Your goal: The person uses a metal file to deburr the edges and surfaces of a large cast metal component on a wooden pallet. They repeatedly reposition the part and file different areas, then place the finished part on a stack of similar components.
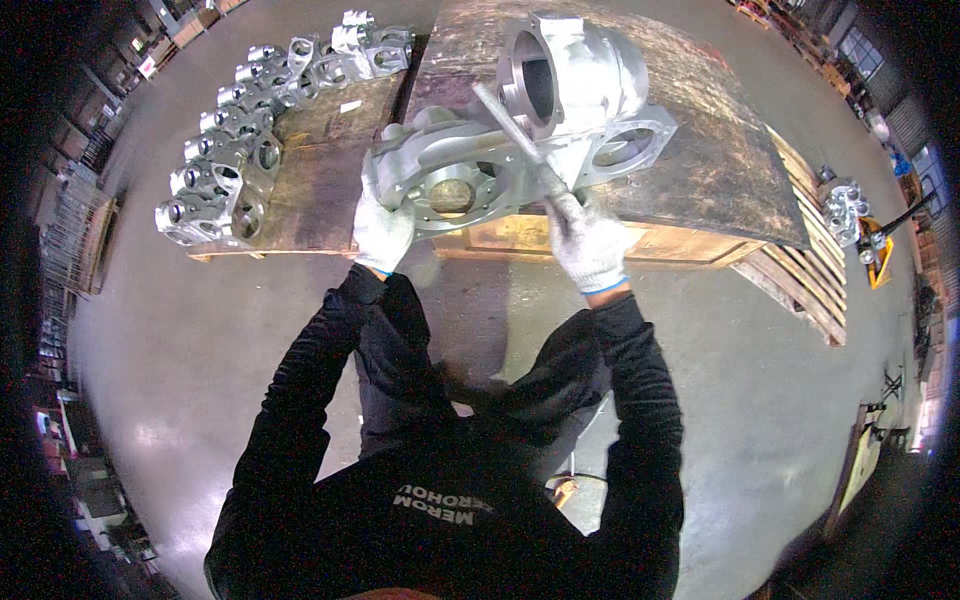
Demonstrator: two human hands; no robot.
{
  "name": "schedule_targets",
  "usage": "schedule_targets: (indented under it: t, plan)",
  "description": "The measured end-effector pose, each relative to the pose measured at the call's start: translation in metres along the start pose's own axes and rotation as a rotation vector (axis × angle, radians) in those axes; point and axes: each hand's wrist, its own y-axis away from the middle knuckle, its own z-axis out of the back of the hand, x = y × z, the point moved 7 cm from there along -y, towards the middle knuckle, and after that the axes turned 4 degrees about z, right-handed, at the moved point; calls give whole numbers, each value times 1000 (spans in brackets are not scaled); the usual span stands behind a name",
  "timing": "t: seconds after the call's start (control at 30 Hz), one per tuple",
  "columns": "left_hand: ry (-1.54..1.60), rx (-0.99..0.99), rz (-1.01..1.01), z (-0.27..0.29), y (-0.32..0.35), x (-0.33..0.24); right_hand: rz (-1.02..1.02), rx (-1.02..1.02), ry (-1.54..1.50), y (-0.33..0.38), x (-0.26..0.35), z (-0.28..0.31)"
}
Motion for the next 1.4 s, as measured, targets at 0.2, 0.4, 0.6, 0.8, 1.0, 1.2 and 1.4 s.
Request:
schedule_targets:
  t: [0.2,0.4,0.6,0.8,1.0,1.2,1.4]
  plan:
    - [-31,-36,-9,-2,0,-1,-42,-174,-354,12,23,18]
    - [7,-33,-34,-7,3,3,-278,-52,-498,-17,30,-8]
    - [-57,-132,-57,-4,6,-3,-404,36,-222,-9,63,-8]
    - [-22,-87,-53,-7,4,-2,-263,-40,-178,-33,86,-7]
    - [-54,-31,12,-6,3,-3,-450,92,-174,-41,99,-3]
    - [-50,-31,15,-5,6,-4,-333,70,-191,-40,103,-19]
    - [-40,-51,-23,-6,4,-4,-167,-39,-217,-56,129,-15]
